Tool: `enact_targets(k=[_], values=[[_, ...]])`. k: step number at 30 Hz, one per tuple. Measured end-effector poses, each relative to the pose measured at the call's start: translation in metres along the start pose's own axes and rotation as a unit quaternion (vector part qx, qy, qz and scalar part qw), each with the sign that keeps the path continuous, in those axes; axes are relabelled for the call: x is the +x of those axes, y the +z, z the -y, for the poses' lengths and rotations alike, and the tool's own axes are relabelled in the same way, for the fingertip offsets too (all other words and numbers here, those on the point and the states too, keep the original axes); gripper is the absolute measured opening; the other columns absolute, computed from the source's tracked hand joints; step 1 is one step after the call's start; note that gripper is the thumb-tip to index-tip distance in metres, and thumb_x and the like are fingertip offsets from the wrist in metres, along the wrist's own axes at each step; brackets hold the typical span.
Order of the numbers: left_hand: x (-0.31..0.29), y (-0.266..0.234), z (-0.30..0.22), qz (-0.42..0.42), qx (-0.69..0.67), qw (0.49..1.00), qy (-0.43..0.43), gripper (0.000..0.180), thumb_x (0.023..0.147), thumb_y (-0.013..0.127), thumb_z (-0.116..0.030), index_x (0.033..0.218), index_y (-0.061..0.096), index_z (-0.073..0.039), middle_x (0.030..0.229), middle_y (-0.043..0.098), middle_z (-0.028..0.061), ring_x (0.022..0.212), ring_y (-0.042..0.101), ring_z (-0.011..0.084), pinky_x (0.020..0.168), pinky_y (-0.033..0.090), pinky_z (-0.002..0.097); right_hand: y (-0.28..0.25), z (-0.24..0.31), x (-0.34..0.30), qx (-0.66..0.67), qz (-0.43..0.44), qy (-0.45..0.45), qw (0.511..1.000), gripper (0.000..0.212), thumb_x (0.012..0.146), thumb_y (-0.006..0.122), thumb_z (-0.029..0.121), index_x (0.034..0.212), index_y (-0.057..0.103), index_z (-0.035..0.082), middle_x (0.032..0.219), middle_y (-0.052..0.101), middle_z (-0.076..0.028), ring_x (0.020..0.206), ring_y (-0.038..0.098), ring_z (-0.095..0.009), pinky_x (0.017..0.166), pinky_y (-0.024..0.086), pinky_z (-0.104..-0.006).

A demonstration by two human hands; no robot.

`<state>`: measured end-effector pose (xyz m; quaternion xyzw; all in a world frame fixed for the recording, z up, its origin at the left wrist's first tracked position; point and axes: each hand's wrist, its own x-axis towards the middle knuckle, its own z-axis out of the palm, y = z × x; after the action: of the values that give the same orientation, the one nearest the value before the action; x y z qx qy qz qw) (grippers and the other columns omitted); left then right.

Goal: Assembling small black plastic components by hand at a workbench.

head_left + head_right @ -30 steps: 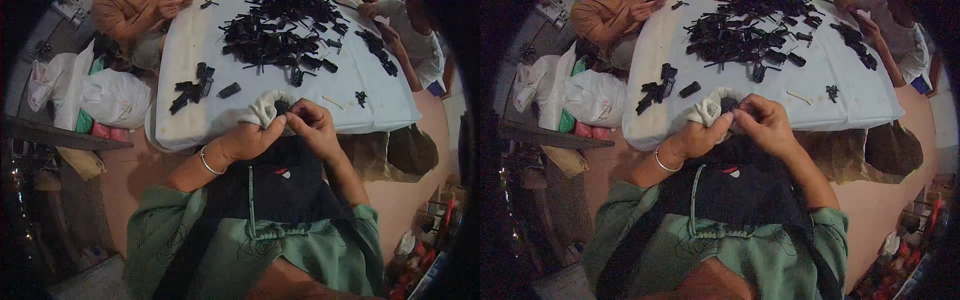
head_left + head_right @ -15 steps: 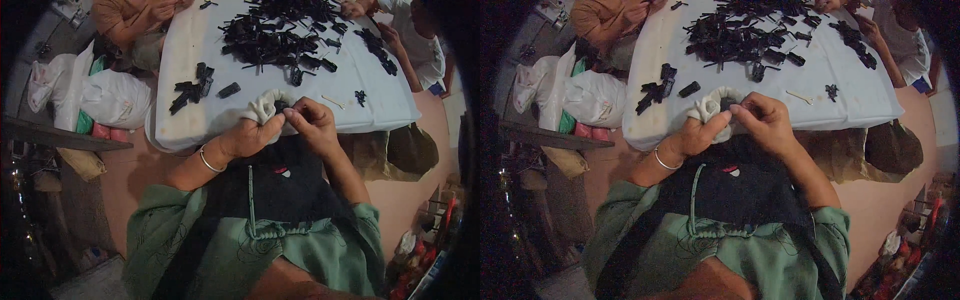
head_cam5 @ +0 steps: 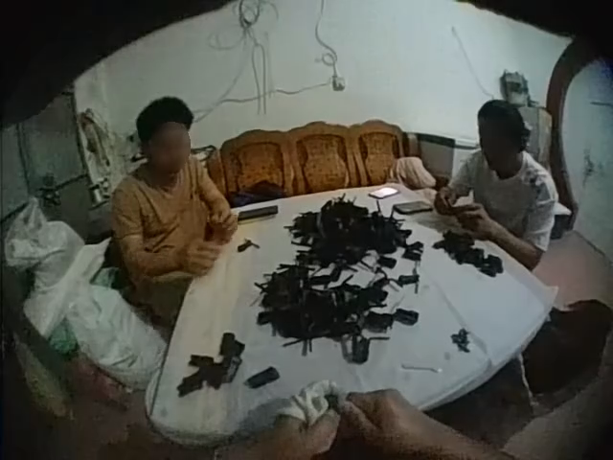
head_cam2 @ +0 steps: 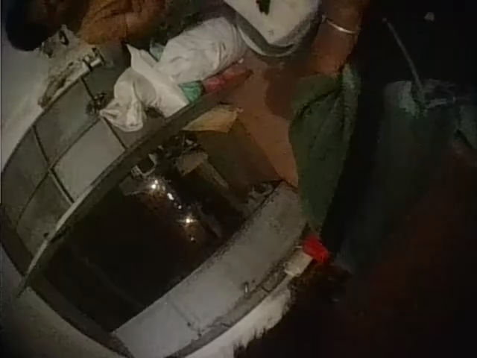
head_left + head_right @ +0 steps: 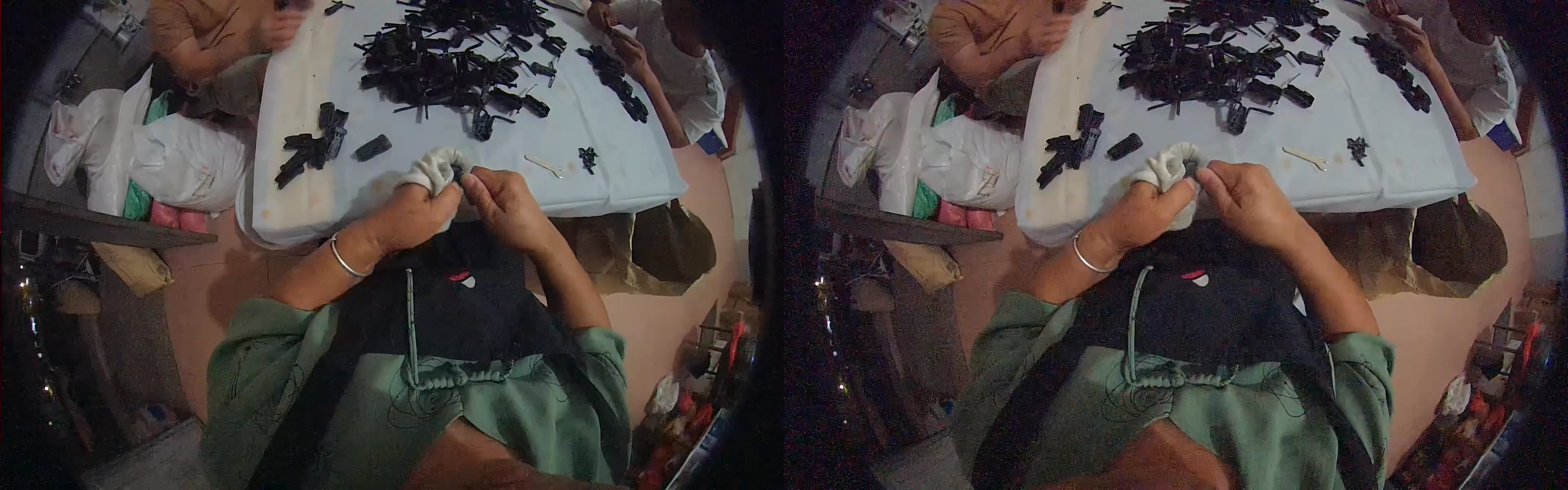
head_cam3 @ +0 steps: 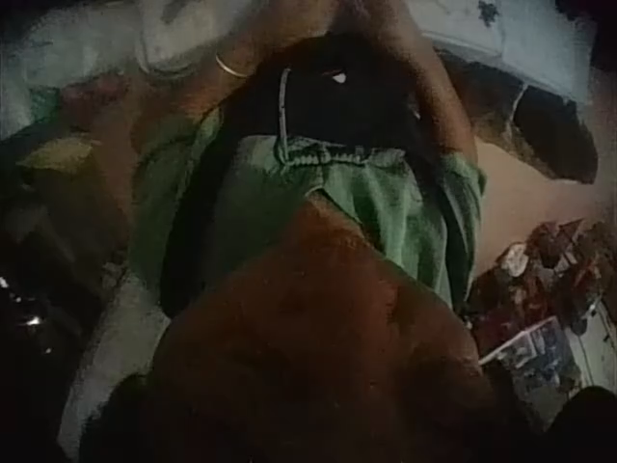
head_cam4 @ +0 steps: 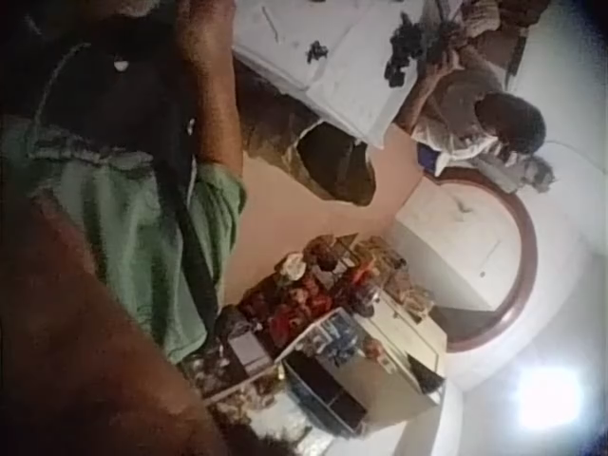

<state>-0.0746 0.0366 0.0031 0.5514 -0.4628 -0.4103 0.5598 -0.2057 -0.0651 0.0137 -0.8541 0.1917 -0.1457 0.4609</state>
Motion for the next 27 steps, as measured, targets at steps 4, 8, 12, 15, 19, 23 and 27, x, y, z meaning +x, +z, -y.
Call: enact_targets(k=[4, 8, 12, 15, 19, 23, 27], values=[[-0.007, -0.005, -0.006, 0.019, -0.051, 0.995, -0.083, 0.035, 0.081, 0.046, -0.006, 0.114, 0.039, 0.000, 0.095, 0.049, 0.0075, 0.087, 0.049, 0.0122, 0.076, 0.042, 0.0267, -0.005, -0.002, 0.000, 0.089, 0.053, 0.018, 0.995, 0.028, 0.089, 0.046, 0.021, 0.075, 0.049, -0.003, 0.058, 0.045, -0.019, 0.050, 0.037, -0.025, 0.052, 0.039, -0.0339], [-0.004, -0.008, 0.023, -0.025, 0.259, 0.951, 0.166, 0.034, 0.081, 0.048, -0.008, 0.113, 0.042, 0.000, 0.093, 0.053, 0.0126, 0.082, 0.052, 0.0184, 0.073, 0.043, 0.0297, -0.003, 0.000, 0.002, -0.013, 0.062, 0.013, 0.998, 0.028, 0.089, 0.046, 0.021, 0.074, 0.049, -0.003, 0.059, 0.045, -0.019, 0.051, 0.037, -0.025, 0.052, 0.039, -0.0339], [0.000, -0.005, 0.019, -0.049, 0.249, 0.938, 0.235, 0.027, 0.077, 0.051, -0.006, 0.104, 0.050, -0.002, 0.080, 0.054, 0.0178, 0.069, 0.055, 0.0274, 0.061, 0.045, 0.0341, 0.016, -0.023, 0.005, 0.059, -0.005, -0.032, 0.998, 0.028, 0.088, 0.048, 0.020, 0.072, 0.049, -0.003, 0.057, 0.045, -0.018, 0.050, 0.035, -0.026, 0.051, 0.038, -0.0341], [0.008, -0.010, -0.004, -0.017, 0.469, 0.869, 0.160, 0.020, 0.077, 0.050, -0.005, 0.096, 0.053, -0.003, 0.083, 0.055, 0.0184, 0.073, 0.055, 0.0316, 0.060, 0.045, 0.0384, 0.004, -0.013, 0.007, -0.016, -0.013, -0.001, 1.000, 0.028, 0.087, 0.050, 0.021, 0.072, 0.050, -0.002, 0.058, 0.048, -0.019, 0.050, 0.039, -0.028, 0.051, 0.039, -0.0351], [0.026, -0.045, -0.001, -0.018, 0.649, 0.760, -0.035, 0.020, 0.077, 0.045, -0.007, 0.093, 0.056, -0.008, 0.086, 0.055, 0.0157, 0.074, 0.057, 0.0324, 0.060, 0.046, 0.0402, -0.012, -0.022, 0.024, -0.281, -0.166, 0.025, 0.945, 0.030, 0.081, 0.057, 0.031, 0.077, 0.051, 0.001, 0.061, 0.055, -0.016, 0.054, 0.055, -0.031, 0.052, 0.043, -0.0391], [0.024, -0.080, 0.003, -0.068, 0.728, 0.683, 0.002, 0.022, 0.075, 0.045, -0.008, 0.092, 0.058, -0.009, 0.087, 0.055, 0.0148, 0.076, 0.057, 0.0316, 0.061, 0.046, 0.0397, -0.009, -0.036, 0.041, -0.405, -0.184, 0.073, 0.893, 0.034, 0.075, 0.062, 0.035, 0.085, 0.050, 0.004, 0.067, 0.058, -0.017, 0.064, 0.058, -0.036, 0.056, 0.045, -0.0439], [0.021, -0.083, -0.009, -0.129, 0.725, 0.676, 0.026, 0.025, 0.074, 0.050, -0.007, 0.098, 0.058, -0.009, 0.089, 0.055, 0.0145, 0.077, 0.057, 0.0296, 0.065, 0.047, 0.0363, -0.006, -0.053, 0.040, -0.393, -0.216, 0.018, 0.894, 0.028, 0.075, 0.061, 0.028, 0.085, 0.049, 0.004, 0.066, 0.058, -0.016, 0.062, 0.058, -0.034, 0.054, 0.046, -0.0420]])
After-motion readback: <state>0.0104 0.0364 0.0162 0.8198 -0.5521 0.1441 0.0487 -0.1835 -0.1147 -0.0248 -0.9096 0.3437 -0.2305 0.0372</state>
